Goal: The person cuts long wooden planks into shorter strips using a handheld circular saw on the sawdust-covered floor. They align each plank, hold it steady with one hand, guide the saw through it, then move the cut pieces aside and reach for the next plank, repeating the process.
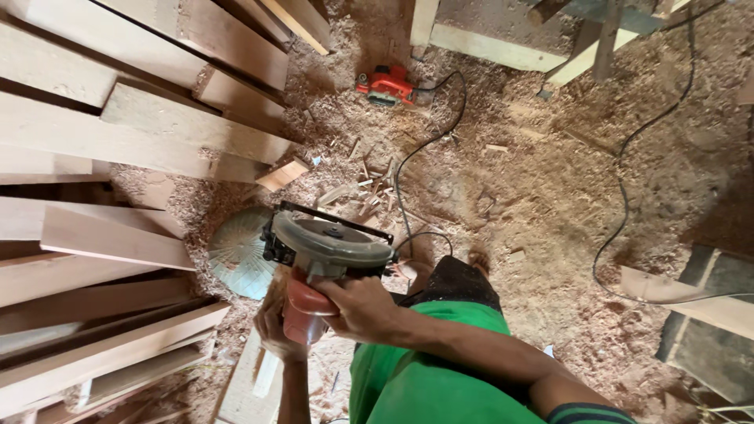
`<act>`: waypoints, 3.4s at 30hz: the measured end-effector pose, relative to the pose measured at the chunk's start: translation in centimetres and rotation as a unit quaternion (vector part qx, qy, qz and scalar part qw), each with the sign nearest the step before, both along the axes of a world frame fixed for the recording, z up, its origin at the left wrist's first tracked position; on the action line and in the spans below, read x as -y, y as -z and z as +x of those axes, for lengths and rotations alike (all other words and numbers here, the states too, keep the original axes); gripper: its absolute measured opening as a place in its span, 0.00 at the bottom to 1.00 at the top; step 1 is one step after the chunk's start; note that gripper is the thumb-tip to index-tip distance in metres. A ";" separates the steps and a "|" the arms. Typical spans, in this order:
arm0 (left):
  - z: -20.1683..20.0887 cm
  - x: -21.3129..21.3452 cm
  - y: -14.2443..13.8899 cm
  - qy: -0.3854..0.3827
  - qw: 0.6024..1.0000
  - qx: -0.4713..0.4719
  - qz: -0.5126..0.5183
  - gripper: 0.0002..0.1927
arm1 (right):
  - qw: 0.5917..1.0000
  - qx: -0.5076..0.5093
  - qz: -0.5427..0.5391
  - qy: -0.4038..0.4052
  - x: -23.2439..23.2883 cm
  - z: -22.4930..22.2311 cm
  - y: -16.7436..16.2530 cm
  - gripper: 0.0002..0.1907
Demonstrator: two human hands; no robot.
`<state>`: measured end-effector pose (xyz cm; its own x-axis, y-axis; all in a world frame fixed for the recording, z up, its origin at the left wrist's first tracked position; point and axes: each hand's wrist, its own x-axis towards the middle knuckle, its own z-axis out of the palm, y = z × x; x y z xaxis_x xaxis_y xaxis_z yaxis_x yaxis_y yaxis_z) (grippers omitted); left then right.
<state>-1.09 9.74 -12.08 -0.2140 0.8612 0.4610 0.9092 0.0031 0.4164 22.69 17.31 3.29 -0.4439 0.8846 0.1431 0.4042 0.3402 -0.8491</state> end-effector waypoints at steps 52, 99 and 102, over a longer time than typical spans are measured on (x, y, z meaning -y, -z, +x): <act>1.5 6.3 -5.0 -0.107 0.968 -0.034 -0.224 0.24 | 0.920 0.387 0.033 0.047 3.4 28.8 -3.1 0.30; 3.8 -0.2 -1.9 0.015 0.998 0.026 -0.057 0.20 | 0.994 0.048 -0.084 0.059 2.6 4.7 -3.2 0.24; 3.4 0.2 -1.2 0.020 0.998 0.009 -0.051 0.19 | 0.993 0.054 -0.087 0.054 2.6 4.6 -3.2 0.26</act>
<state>2.28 9.56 -10.84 -0.1866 0.9116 0.3663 0.9019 0.0111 0.4319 27.30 14.67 6.51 -0.3502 0.9348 -0.0602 0.5222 0.1415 -0.8410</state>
